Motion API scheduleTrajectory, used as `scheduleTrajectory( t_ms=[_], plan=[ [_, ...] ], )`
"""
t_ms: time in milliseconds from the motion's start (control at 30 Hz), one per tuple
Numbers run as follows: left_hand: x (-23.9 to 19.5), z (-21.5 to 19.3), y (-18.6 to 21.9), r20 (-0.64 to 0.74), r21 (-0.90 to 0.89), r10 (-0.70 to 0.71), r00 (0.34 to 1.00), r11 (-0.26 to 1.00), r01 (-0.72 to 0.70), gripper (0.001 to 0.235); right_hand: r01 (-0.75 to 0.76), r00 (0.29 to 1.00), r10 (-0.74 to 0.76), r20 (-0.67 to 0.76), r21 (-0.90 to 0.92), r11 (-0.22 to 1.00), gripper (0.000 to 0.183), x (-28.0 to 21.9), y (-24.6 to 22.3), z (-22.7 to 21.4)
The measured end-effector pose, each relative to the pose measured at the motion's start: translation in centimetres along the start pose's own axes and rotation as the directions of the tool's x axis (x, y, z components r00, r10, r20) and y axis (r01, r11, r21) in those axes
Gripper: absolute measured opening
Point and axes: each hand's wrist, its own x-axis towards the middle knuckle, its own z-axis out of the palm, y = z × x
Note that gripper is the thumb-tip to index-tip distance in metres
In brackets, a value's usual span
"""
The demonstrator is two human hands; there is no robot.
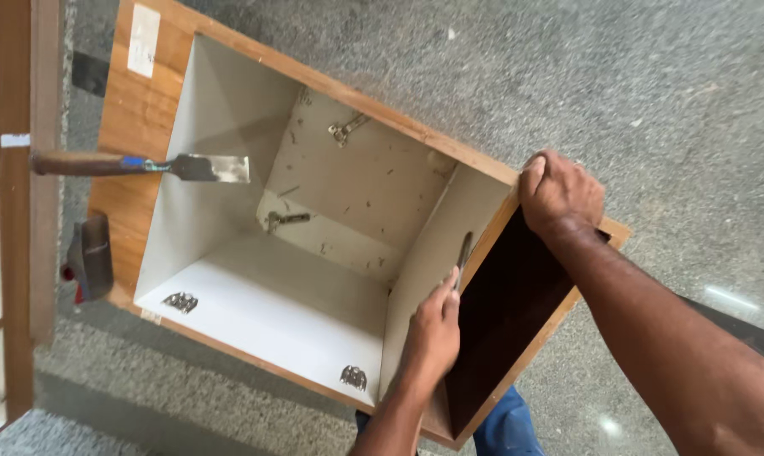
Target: The person uses a scraper to remove residue and stickers from the edges and interior surfaces of a wooden cabinet. They work on the vertical sides and the bottom shelf area, occasionally switching between a blue scraper and a metal putty knife to clean the wood.
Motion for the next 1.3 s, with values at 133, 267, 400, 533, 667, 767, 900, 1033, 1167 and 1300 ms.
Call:
scheduleTrajectory(
  t_ms=[133, 267, 400, 533, 667, 767, 900, 1033, 1167, 1300],
  plan=[
    [1.1, 0.3, -3.3, -0.018, -0.042, 0.007, 1.000, 0.999, -0.008, 0.039, 0.017, 1.000, -0.017, -0.021, 0.017, 1.000, 0.038, -0.5, -0.8, 0.1],
    [-3.1, -0.5, -5.7, 0.045, -0.178, -0.374, 0.926, 0.909, 0.376, 0.048, 0.039, 0.999, -0.039, -0.007, -0.016, 0.999, 0.038, -0.4, 0.3, 0.4],
    [-6.1, -1.3, -3.5, -0.002, 0.066, -0.469, 0.883, 0.881, 0.468, 0.049, 0.000, 0.999, -0.002, 0.044, 0.052, 0.999, 0.043, 0.3, -0.1, -0.2],
    [-6.2, -0.3, -0.2, -0.036, -0.014, -0.219, 0.975, 0.976, 0.219, 0.047, 0.443, 0.886, -0.433, -0.167, 0.020, 0.897, 0.046, -0.4, 0.6, -1.6],
    [-6.6, -0.7, 0.0, 0.113, 0.068, -0.382, 0.917, 0.924, 0.377, 0.049, 0.766, 0.630, -0.773, 0.071, 0.102, 0.634, 0.043, -3.9, 0.3, -2.9],
    [-7.0, -1.0, -0.9, -0.124, 0.179, 0.029, 0.992, 0.984, -0.006, 0.041, 0.895, 0.316, -0.849, 0.423, 0.163, 0.414, 0.048, -5.7, -0.8, -3.5],
    [-5.3, -0.7, -1.3, -0.077, -0.006, 0.005, 0.997, 1.000, -0.006, 0.041, 0.916, 0.148, -0.677, 0.721, 0.159, 0.369, 0.058, -4.7, -2.6, -3.7],
    [-7.1, 0.3, -0.1, 0.105, -0.029, -0.301, 0.948, 0.952, 0.305, 0.041, 0.933, -0.032, -0.647, 0.762, 0.255, 0.254, 0.057, -4.9, -3.7, -4.5],
    [-6.2, -0.2, 1.6, 0.103, -0.052, -0.361, 0.927, 0.929, 0.368, 0.046, 0.912, -0.041, -0.552, 0.833, 0.257, 0.320, 0.056, -4.5, -6.5, -5.7],
    [-4.0, 0.0, 0.0, 0.029, -0.143, -0.261, 0.965, 0.954, 0.262, 0.051, 0.993, -0.115, -0.312, 0.943, 0.103, -0.052, 0.052, -3.5, -9.8, -4.2]
  ],
)
